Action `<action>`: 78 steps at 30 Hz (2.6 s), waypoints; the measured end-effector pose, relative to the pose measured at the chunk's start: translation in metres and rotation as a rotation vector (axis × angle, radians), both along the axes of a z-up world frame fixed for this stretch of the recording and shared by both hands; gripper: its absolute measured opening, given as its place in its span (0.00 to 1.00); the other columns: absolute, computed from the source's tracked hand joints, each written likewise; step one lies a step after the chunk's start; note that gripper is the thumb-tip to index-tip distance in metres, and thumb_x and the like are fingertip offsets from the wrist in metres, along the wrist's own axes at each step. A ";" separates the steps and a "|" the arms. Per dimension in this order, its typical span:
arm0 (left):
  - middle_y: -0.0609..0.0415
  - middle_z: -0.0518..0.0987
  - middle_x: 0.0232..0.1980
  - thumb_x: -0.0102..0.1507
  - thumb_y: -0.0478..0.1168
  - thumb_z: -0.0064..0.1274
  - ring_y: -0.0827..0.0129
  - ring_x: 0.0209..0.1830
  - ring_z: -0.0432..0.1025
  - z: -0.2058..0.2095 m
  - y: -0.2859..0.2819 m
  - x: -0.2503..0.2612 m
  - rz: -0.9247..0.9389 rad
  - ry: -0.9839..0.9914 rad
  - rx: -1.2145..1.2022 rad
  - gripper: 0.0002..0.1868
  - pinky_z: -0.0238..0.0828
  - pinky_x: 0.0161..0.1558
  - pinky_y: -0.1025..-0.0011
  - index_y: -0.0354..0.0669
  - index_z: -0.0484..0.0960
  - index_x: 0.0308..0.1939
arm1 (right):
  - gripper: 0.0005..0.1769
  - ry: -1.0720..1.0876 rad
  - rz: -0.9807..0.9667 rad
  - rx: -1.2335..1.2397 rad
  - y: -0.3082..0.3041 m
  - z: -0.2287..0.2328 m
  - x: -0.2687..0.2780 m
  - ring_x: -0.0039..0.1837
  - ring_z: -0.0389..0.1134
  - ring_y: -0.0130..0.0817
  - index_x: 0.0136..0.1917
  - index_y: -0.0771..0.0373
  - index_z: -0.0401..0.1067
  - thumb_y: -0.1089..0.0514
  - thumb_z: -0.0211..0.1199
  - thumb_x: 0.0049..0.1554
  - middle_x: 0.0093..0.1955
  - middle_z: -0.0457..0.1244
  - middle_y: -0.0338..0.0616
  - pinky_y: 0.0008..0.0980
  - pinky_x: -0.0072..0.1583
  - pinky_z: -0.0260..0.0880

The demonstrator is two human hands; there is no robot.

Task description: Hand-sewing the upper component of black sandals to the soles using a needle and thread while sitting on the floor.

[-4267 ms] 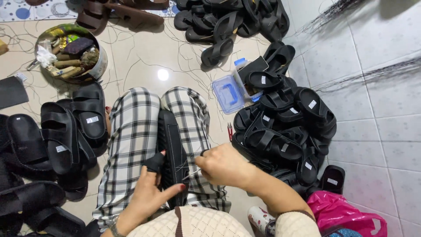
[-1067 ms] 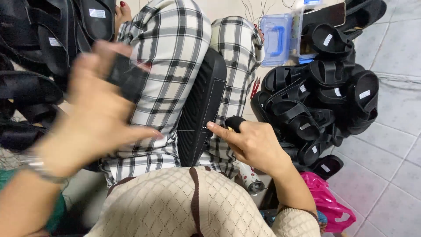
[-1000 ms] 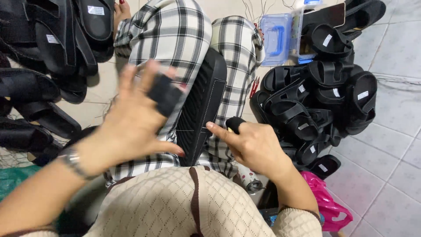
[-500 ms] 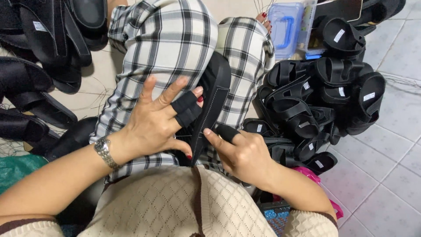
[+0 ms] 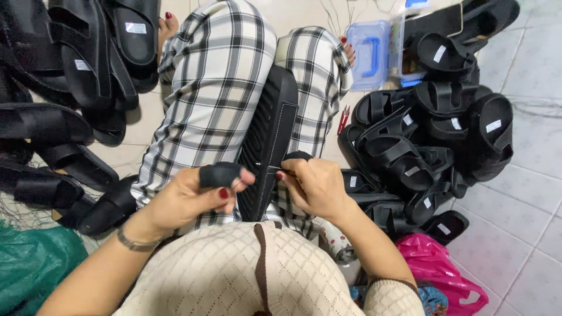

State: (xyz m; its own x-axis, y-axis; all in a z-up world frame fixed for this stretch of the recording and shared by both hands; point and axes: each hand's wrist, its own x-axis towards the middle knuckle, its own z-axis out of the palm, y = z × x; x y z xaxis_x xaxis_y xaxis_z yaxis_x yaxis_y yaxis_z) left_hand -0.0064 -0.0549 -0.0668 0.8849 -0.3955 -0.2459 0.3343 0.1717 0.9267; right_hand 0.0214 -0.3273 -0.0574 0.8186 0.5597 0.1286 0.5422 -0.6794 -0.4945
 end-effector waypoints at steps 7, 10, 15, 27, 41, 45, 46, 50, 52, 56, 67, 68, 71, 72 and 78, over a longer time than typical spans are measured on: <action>0.57 0.78 0.19 0.60 0.33 0.62 0.83 0.18 0.67 0.003 -0.027 0.001 0.035 0.365 0.105 0.15 0.65 0.23 0.84 0.35 0.84 0.51 | 0.09 -0.050 0.074 -0.020 0.003 0.009 0.003 0.28 0.65 0.41 0.54 0.54 0.71 0.56 0.62 0.58 0.26 0.54 0.38 0.35 0.34 0.69; 0.55 0.76 0.26 0.49 0.48 0.76 0.61 0.28 0.78 0.005 -0.029 -0.001 0.082 -0.345 0.640 0.20 0.73 0.29 0.68 0.45 0.86 0.39 | 0.10 -0.039 0.112 -0.105 0.004 0.018 0.005 0.29 0.65 0.40 0.56 0.52 0.70 0.57 0.57 0.60 0.27 0.55 0.37 0.37 0.34 0.68; 0.49 0.71 0.36 0.50 0.45 0.74 0.48 0.35 0.77 0.017 -0.041 0.005 0.061 -0.226 0.664 0.27 0.78 0.36 0.57 0.45 0.80 0.48 | 0.24 0.050 0.168 -0.415 0.000 0.102 0.010 0.27 0.66 0.41 0.65 0.49 0.70 0.61 0.56 0.55 0.24 0.59 0.42 0.37 0.31 0.68; 0.59 0.60 0.31 0.45 0.45 0.77 0.61 0.22 0.68 0.022 -0.029 0.012 0.074 -0.215 0.537 0.48 0.73 0.38 0.66 0.52 0.73 0.68 | 0.04 0.412 -0.151 0.707 0.013 0.001 -0.008 0.38 0.70 0.40 0.43 0.61 0.80 0.63 0.70 0.52 0.44 0.67 0.50 0.33 0.44 0.73; 0.49 0.77 0.40 0.51 0.40 0.74 0.67 0.24 0.72 -0.003 -0.044 -0.004 0.189 -0.293 0.476 0.36 0.70 0.29 0.68 0.44 0.78 0.63 | 0.09 0.422 0.250 -0.341 -0.011 0.060 0.031 0.28 0.69 0.47 0.40 0.59 0.76 0.56 0.64 0.46 0.25 0.65 0.45 0.42 0.35 0.69; 0.54 0.80 0.31 0.56 0.35 0.69 0.67 0.21 0.72 -0.007 -0.041 -0.007 0.290 -0.368 0.562 0.22 0.69 0.25 0.73 0.45 0.85 0.55 | 0.12 0.115 0.158 -0.285 -0.006 0.028 0.005 0.26 0.66 0.40 0.38 0.58 0.75 0.63 0.69 0.38 0.23 0.62 0.39 0.36 0.31 0.66; 0.55 0.80 0.30 0.58 0.35 0.68 0.66 0.22 0.74 -0.008 -0.041 -0.008 0.296 -0.408 0.587 0.19 0.71 0.25 0.74 0.47 0.87 0.54 | 0.15 0.039 0.094 -0.211 -0.004 0.020 -0.002 0.25 0.64 0.39 0.38 0.57 0.74 0.63 0.70 0.34 0.22 0.59 0.37 0.36 0.30 0.64; 0.47 0.77 0.27 0.58 0.32 0.66 0.56 0.18 0.70 -0.005 -0.004 0.003 0.234 -0.689 0.780 0.08 0.68 0.23 0.66 0.36 0.87 0.41 | 0.23 -0.343 -0.197 0.036 -0.037 0.025 -0.005 0.27 0.56 0.36 0.47 0.53 0.79 0.67 0.66 0.35 0.27 0.57 0.34 0.35 0.35 0.62; 0.43 0.79 0.37 0.67 0.32 0.59 0.59 0.22 0.63 -0.001 0.049 0.011 0.158 -0.836 1.265 0.12 0.60 0.26 0.65 0.30 0.88 0.54 | 0.10 -0.446 -0.660 -0.077 -0.067 0.052 0.004 0.31 0.58 0.33 0.48 0.69 0.78 0.75 0.71 0.53 0.44 0.72 0.50 0.31 0.36 0.57; 0.39 0.72 0.50 0.69 0.40 0.64 0.49 0.51 0.66 0.012 0.081 0.012 0.001 -0.679 1.762 0.18 0.68 0.56 0.58 0.33 0.87 0.60 | 0.27 -0.306 -0.682 -0.063 -0.075 0.047 -0.004 0.39 0.63 0.37 0.58 0.70 0.75 0.82 0.62 0.46 0.60 0.70 0.55 0.35 0.47 0.66; 0.47 0.91 0.25 0.56 0.36 0.63 0.81 0.08 0.63 0.018 0.016 0.012 -0.422 0.241 0.418 0.15 0.60 0.13 0.80 0.39 0.90 0.47 | 0.04 0.610 0.006 0.646 -0.035 0.040 0.008 0.30 0.60 0.37 0.37 0.62 0.78 0.63 0.67 0.54 0.27 0.62 0.46 0.34 0.36 0.64; 0.47 0.91 0.25 0.56 0.36 0.63 0.81 0.08 0.63 0.014 0.012 0.008 -0.424 0.246 0.417 0.15 0.60 0.13 0.80 0.39 0.90 0.47 | 0.04 0.615 0.004 0.646 -0.028 0.037 0.007 0.30 0.60 0.37 0.37 0.62 0.78 0.63 0.67 0.54 0.27 0.62 0.46 0.34 0.36 0.64; 0.55 0.82 0.21 0.60 0.35 0.61 0.82 0.14 0.64 0.002 0.000 0.005 -0.380 0.187 -0.230 0.16 0.63 0.19 0.81 0.33 0.86 0.51 | 0.06 0.908 0.144 1.524 -0.018 0.018 0.005 0.26 0.61 0.35 0.35 0.70 0.73 0.67 0.64 0.53 0.27 0.63 0.53 0.32 0.32 0.64; 0.55 0.76 0.23 0.62 0.37 0.56 0.80 0.18 0.63 -0.003 -0.004 0.004 -0.236 0.104 -0.272 0.21 0.64 0.22 0.81 0.29 0.79 0.58 | 0.11 0.903 0.116 1.656 -0.021 0.003 0.002 0.20 0.58 0.39 0.31 0.71 0.68 0.66 0.66 0.52 0.20 0.60 0.55 0.33 0.29 0.61; 0.54 0.67 0.29 0.62 0.56 0.57 0.62 0.24 0.68 -0.007 -0.024 0.000 -0.009 -0.591 0.741 0.22 0.67 0.30 0.66 0.45 0.79 0.52 | 0.12 0.729 -0.141 1.745 -0.014 0.033 0.026 0.16 0.47 0.22 0.37 0.70 0.61 0.64 0.58 0.60 0.17 0.49 0.39 0.21 0.21 0.47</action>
State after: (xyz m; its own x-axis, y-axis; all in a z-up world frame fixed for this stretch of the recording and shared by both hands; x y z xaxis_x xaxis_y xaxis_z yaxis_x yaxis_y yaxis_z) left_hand -0.0067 -0.0790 -0.0741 0.9440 -0.3261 0.0496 -0.2256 -0.5287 0.8183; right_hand 0.0477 -0.3409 -0.0240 0.9890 0.1378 0.0543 -0.0684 0.7498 -0.6581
